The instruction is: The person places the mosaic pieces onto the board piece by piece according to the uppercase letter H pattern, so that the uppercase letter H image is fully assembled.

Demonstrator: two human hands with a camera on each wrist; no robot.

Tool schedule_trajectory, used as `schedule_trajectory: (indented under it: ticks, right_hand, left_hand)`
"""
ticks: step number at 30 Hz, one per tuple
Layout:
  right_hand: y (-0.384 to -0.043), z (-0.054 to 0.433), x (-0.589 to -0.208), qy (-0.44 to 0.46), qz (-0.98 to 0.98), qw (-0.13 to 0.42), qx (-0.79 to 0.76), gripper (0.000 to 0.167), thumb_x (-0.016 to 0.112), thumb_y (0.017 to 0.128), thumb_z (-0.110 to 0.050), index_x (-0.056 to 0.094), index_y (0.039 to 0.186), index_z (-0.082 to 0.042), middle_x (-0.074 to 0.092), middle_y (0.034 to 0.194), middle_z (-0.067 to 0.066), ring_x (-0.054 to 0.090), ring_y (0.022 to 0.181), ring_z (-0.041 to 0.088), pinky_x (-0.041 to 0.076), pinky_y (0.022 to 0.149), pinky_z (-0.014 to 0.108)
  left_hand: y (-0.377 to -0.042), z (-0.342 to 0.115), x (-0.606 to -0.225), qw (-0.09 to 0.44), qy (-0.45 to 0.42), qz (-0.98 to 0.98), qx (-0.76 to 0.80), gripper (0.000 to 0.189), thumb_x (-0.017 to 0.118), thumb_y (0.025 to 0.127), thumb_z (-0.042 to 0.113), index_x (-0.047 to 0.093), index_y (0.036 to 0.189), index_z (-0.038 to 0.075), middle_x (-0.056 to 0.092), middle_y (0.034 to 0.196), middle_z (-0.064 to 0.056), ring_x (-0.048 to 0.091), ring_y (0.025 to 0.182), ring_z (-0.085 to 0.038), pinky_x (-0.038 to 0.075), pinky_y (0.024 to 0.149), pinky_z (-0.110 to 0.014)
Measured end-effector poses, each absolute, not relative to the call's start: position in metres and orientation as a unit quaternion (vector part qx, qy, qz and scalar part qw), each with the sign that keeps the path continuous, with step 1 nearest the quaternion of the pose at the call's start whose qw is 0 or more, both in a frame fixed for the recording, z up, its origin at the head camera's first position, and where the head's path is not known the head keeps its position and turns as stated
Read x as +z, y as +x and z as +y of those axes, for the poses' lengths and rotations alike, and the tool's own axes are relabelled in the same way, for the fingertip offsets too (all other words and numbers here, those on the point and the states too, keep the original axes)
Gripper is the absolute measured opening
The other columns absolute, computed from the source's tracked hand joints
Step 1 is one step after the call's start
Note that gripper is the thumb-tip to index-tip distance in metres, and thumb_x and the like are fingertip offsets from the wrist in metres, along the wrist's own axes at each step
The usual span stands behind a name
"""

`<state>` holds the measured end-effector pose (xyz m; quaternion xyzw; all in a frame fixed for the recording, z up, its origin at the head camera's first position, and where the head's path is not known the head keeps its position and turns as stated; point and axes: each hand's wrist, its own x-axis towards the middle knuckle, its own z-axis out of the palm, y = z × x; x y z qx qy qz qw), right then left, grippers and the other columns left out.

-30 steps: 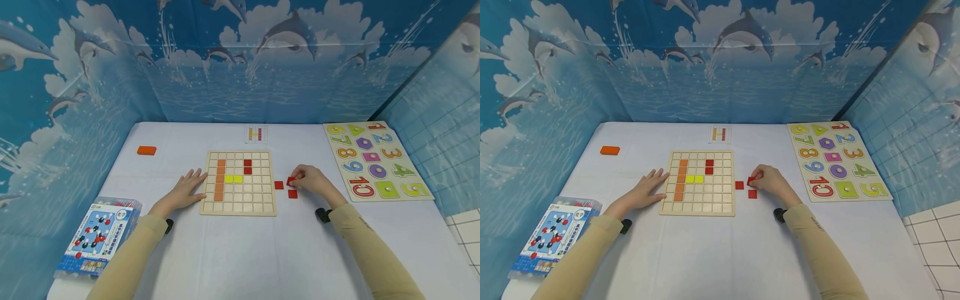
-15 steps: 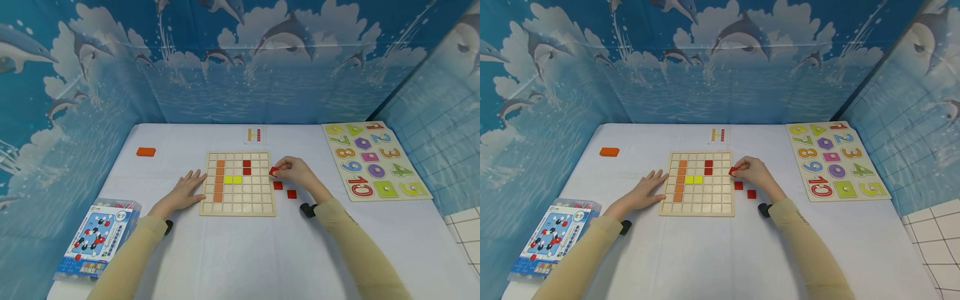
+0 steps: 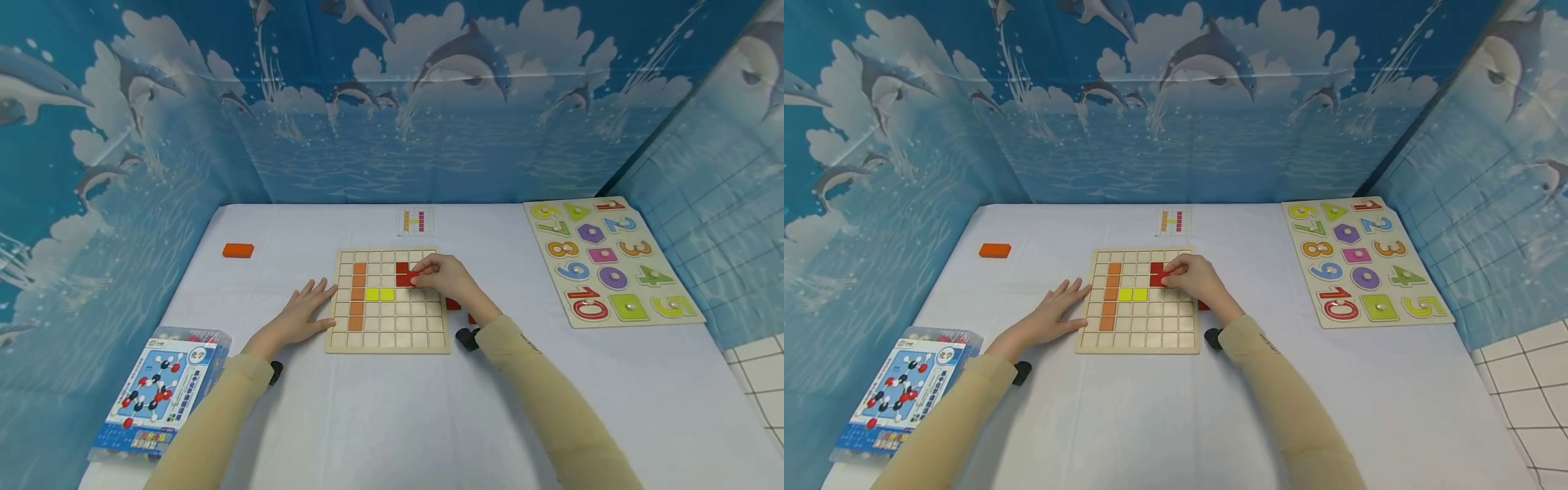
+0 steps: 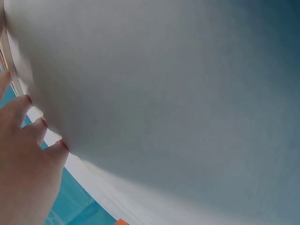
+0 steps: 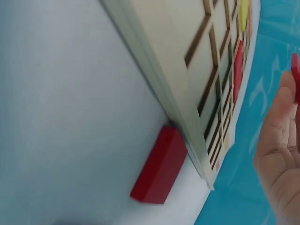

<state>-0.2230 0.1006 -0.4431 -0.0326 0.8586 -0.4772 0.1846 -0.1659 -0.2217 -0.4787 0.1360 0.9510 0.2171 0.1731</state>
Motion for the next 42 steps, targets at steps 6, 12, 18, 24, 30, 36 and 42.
schedule_trajectory:
  ticks: [6, 12, 18, 24, 30, 36, 42]
  right_hand:
    - [-0.223, 0.091, -0.447, -0.040, 0.877, 0.183, -0.442, 0.020, 0.073, 0.089, -0.019, 0.070, 0.106, -0.010, 0.067, 0.096, 0.007, 0.060, 0.089, 0.021, 0.046, 0.075, 0.028]
    - [-0.222, 0.083, -0.452, -0.069, 0.889, 0.184, -0.414, 0.013, 0.072, 0.089, -0.015, 0.070, 0.100, -0.009, 0.065, 0.093, 0.005, 0.057, 0.085, 0.019, 0.046, 0.073, 0.026]
    - [-0.219, 0.077, -0.455, -0.096, 0.905, 0.177, -0.376, 0.008, 0.072, 0.088, -0.010, 0.070, 0.095, -0.006, 0.066, 0.090, 0.005, 0.057, 0.081, 0.017, 0.048, 0.073, 0.025]
    - [-0.217, 0.072, -0.455, -0.116, 0.918, 0.159, -0.345, 0.004, 0.071, 0.089, -0.008, 0.071, 0.091, -0.005, 0.066, 0.086, 0.006, 0.057, 0.076, 0.017, 0.048, 0.067, 0.023]
    - [-0.216, 0.066, -0.455, -0.134, 0.933, 0.135, -0.305, 0.005, 0.072, 0.089, -0.008, 0.071, 0.092, -0.004, 0.064, 0.092, 0.008, 0.056, 0.083, 0.019, 0.049, 0.072, 0.026]
    - [-0.214, 0.061, -0.456, -0.147, 0.945, 0.115, -0.269, 0.003, 0.072, 0.088, -0.006, 0.071, 0.089, -0.003, 0.063, 0.091, 0.008, 0.056, 0.085, 0.021, 0.050, 0.076, 0.031]
    - [-0.213, 0.063, -0.455, -0.145, 0.944, 0.119, -0.272, 0.004, 0.072, 0.088, -0.007, 0.072, 0.087, -0.003, 0.065, 0.092, 0.008, 0.058, 0.087, 0.022, 0.052, 0.080, 0.034]
  left_hand:
    - [-0.167, -0.221, -0.479, 0.174, 0.136, 0.951, 0.214, 0.076, 0.065, 0.095, 0.035, 0.026, 0.157, 0.015, 0.012, 0.166, -0.015, 0.002, 0.153, -0.038, 0.002, 0.123, -0.059]
    - [-0.167, -0.221, -0.477, 0.173, 0.139, 0.951, 0.217, 0.076, 0.065, 0.095, 0.033, 0.026, 0.157, 0.013, 0.012, 0.165, -0.016, 0.002, 0.153, -0.039, 0.002, 0.122, -0.060]
    - [-0.166, -0.221, -0.479, 0.175, 0.144, 0.949, 0.221, 0.076, 0.065, 0.095, 0.033, 0.026, 0.157, 0.013, 0.011, 0.165, -0.017, 0.001, 0.153, -0.039, 0.002, 0.122, -0.061]
    - [-0.168, -0.222, -0.479, 0.176, 0.147, 0.948, 0.219, 0.075, 0.064, 0.096, 0.034, 0.026, 0.157, 0.014, 0.011, 0.165, -0.016, 0.001, 0.153, -0.039, 0.002, 0.122, -0.061]
    - [-0.168, -0.223, -0.477, 0.176, 0.146, 0.948, 0.219, 0.075, 0.065, 0.095, 0.033, 0.026, 0.157, 0.013, 0.011, 0.165, -0.017, 0.001, 0.153, -0.039, 0.001, 0.122, -0.061]
    - [-0.168, -0.223, -0.479, 0.176, 0.144, 0.949, 0.218, 0.076, 0.065, 0.095, 0.034, 0.026, 0.157, 0.014, 0.011, 0.165, -0.017, 0.002, 0.153, -0.040, 0.002, 0.122, -0.062]
    - [-0.167, -0.223, -0.480, 0.174, 0.143, 0.949, 0.221, 0.076, 0.065, 0.095, 0.034, 0.026, 0.157, 0.014, 0.011, 0.165, -0.017, 0.002, 0.153, -0.040, 0.002, 0.122, -0.062]
